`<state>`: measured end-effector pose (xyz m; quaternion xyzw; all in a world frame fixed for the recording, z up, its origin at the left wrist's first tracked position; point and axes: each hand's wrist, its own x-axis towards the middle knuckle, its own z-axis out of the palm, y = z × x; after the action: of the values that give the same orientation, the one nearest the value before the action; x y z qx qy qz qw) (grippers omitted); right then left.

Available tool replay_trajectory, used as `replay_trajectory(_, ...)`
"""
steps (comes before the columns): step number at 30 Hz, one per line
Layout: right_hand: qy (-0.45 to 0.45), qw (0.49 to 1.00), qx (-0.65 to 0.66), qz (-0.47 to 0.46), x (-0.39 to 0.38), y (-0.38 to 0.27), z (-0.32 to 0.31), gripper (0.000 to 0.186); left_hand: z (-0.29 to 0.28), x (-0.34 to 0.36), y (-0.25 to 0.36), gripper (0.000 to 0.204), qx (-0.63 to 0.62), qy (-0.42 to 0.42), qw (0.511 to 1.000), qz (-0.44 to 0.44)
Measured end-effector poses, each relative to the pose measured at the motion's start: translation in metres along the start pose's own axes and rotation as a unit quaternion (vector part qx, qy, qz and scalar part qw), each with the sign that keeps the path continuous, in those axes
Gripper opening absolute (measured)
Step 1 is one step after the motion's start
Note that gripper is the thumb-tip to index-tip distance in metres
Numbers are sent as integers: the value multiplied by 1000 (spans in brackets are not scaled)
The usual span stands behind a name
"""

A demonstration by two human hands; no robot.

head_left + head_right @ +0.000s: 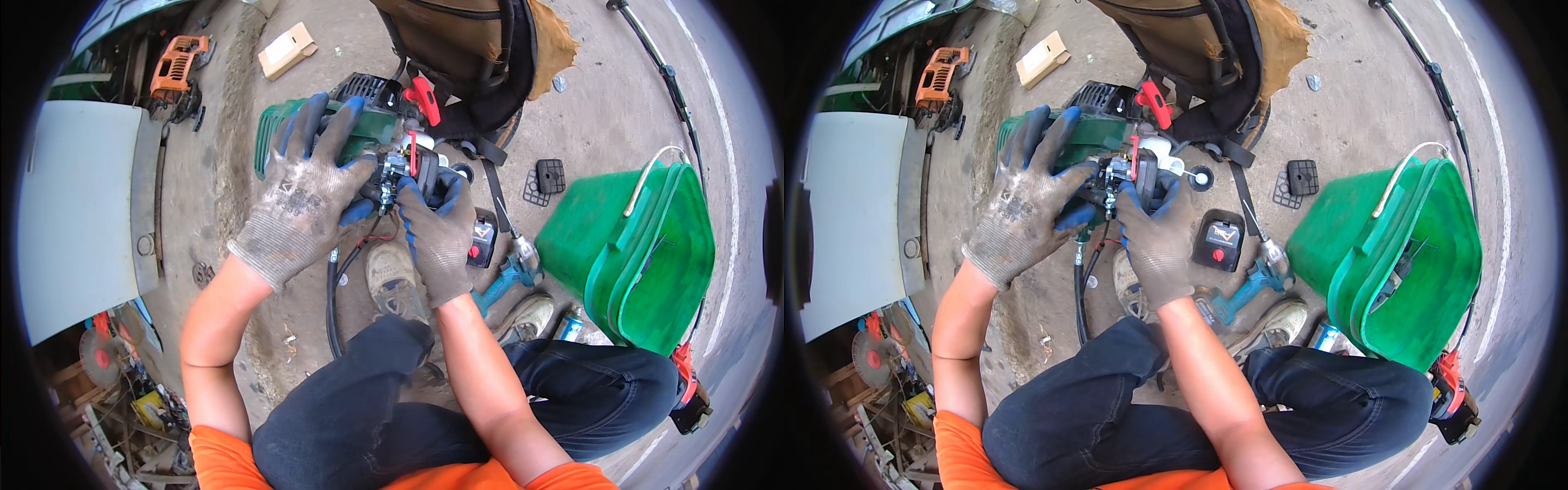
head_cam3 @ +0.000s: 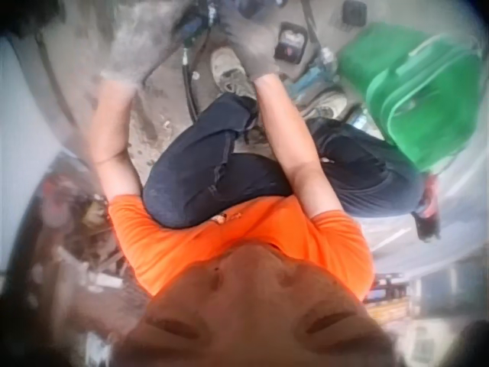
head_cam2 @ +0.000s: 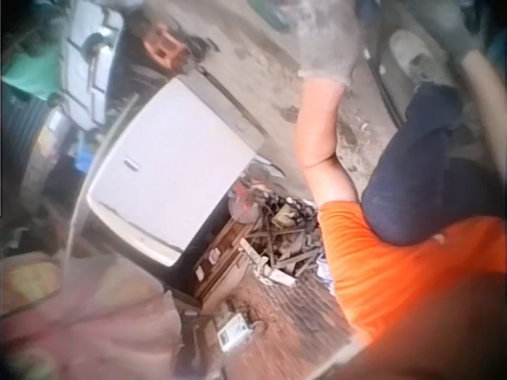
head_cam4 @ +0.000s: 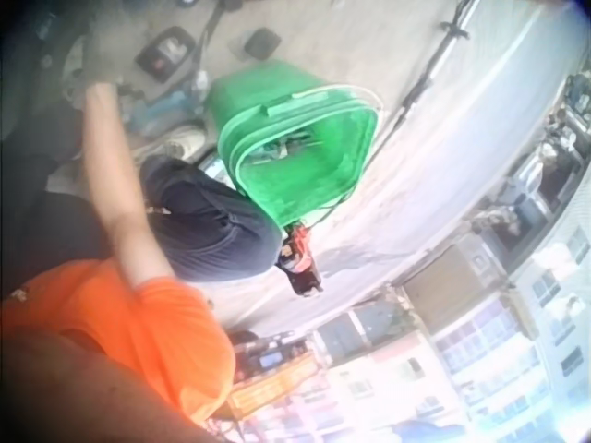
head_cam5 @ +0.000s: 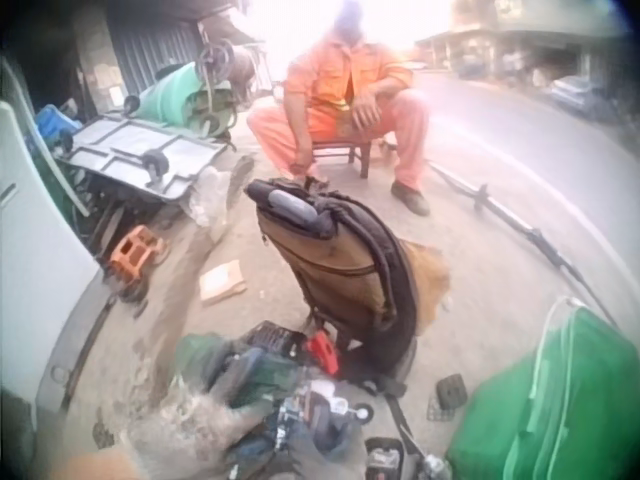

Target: The person sits on the ground and uses a cordless drill to remove and install screws on a small green engine. They also use pliers to adjust wires and a cloth to wipe the engine surface. The person handles the engine, drill, pliers, and cloth while working.

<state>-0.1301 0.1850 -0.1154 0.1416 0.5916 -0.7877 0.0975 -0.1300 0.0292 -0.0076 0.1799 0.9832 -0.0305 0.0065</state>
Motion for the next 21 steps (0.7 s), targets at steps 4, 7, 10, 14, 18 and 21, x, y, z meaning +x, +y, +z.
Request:
replay_trajectory(4,21,996,5,88,-4,-14,1,16,8,0,1,48,20,-1,1000,-3)
replay_trajectory(7,36,996,15,76,-3,-11,-1,17,11,2,3,48,21,-7,1000,-6)
replay_trajectory(10,41,996,20,71,-3,-6,-2,18,13,3,1,49,-1,-2,1000,-5)
replay_trajectory(14,19,997,32,65,-1,0,1,25,19,2,-1,53,-25,6,1000,-2)
replay_trajectory(18,2,994,33,100,-3,-5,-1,28,27,1,-1,56,-17,30,999,-6)
replay_trajectory(21,17,995,26,100,-2,-1,1,28,28,2,-2,56,-6,35,999,0)
